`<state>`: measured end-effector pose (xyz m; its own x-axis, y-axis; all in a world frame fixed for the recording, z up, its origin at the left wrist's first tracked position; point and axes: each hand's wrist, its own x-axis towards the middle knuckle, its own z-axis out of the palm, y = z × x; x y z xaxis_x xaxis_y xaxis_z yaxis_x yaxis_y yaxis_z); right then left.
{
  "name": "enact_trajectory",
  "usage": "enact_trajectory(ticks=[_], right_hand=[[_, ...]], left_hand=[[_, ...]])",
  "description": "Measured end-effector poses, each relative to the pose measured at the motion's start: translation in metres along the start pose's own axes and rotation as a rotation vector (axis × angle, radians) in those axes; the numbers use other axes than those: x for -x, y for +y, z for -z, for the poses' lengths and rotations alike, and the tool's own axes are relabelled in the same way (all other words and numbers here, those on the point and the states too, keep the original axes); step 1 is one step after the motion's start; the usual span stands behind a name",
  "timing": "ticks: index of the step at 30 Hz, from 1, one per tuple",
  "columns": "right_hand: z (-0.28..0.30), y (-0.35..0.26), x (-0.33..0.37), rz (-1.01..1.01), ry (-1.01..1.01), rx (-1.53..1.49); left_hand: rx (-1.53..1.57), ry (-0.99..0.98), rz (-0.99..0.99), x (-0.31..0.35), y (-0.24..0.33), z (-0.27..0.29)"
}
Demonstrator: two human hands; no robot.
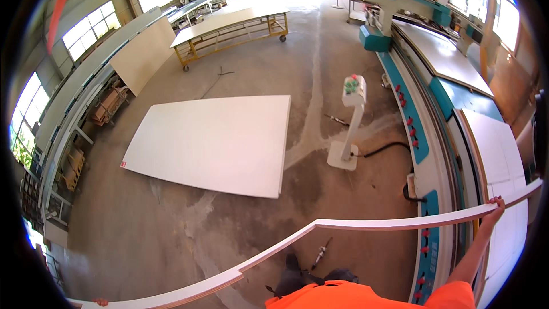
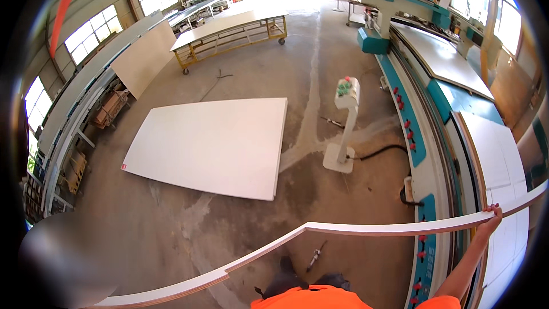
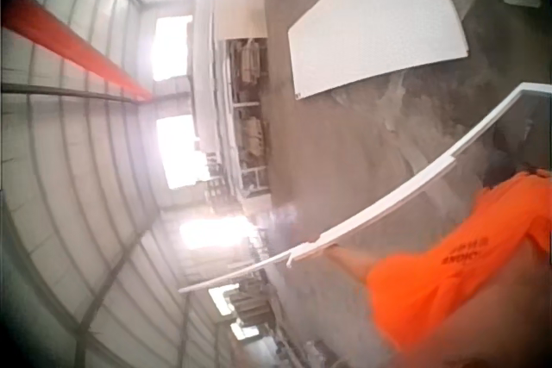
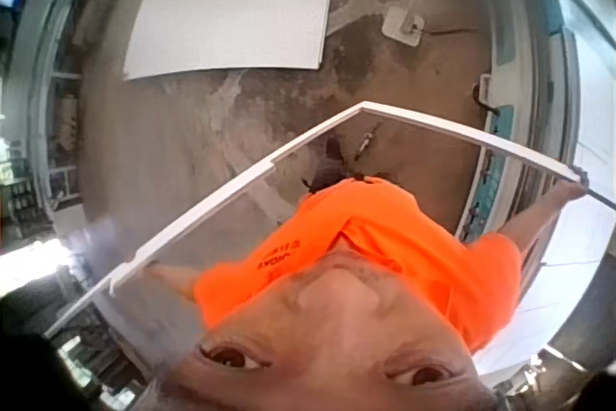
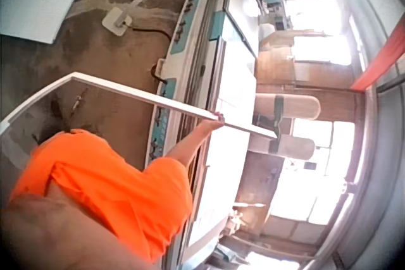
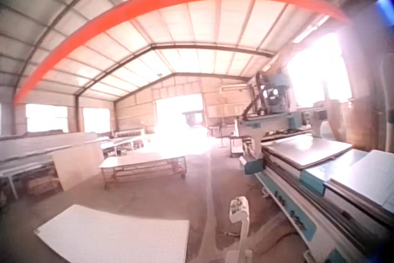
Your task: The person applies adhesive labels to several white boards on a machine, then moves some labeled pieces and a long plastic strip to a separate table.
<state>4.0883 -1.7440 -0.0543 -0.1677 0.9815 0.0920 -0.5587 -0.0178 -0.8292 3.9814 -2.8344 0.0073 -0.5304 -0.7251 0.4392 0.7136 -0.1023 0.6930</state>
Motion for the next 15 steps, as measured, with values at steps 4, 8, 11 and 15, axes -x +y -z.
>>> enact_trajectory(ticks=[4, 8, 11, 15], right_hand=[[-0.112, 0.058, -0.005, 0.004, -0.049, -0.081], [-0.201, 0.134, -0.019, -0.033, -0.142, -0.112], [-0.336, 0.206, 0.03, 0.063, -0.126, -0.285], [-0.526, 0.276, -0.031, 0.031, -0.412, -0.116]], left_hand=[[-0.012, -0.026, -0.036, -0.049, -0.065, -0.077], [-0.033, -0.015, -0.103, -0.077, -0.117, -0.129], [-0.053, 0.015, -0.172, -0.088, -0.137, -0.155], [-0.194, 0.054, -0.218, -0.114, -0.162, -0.212]])
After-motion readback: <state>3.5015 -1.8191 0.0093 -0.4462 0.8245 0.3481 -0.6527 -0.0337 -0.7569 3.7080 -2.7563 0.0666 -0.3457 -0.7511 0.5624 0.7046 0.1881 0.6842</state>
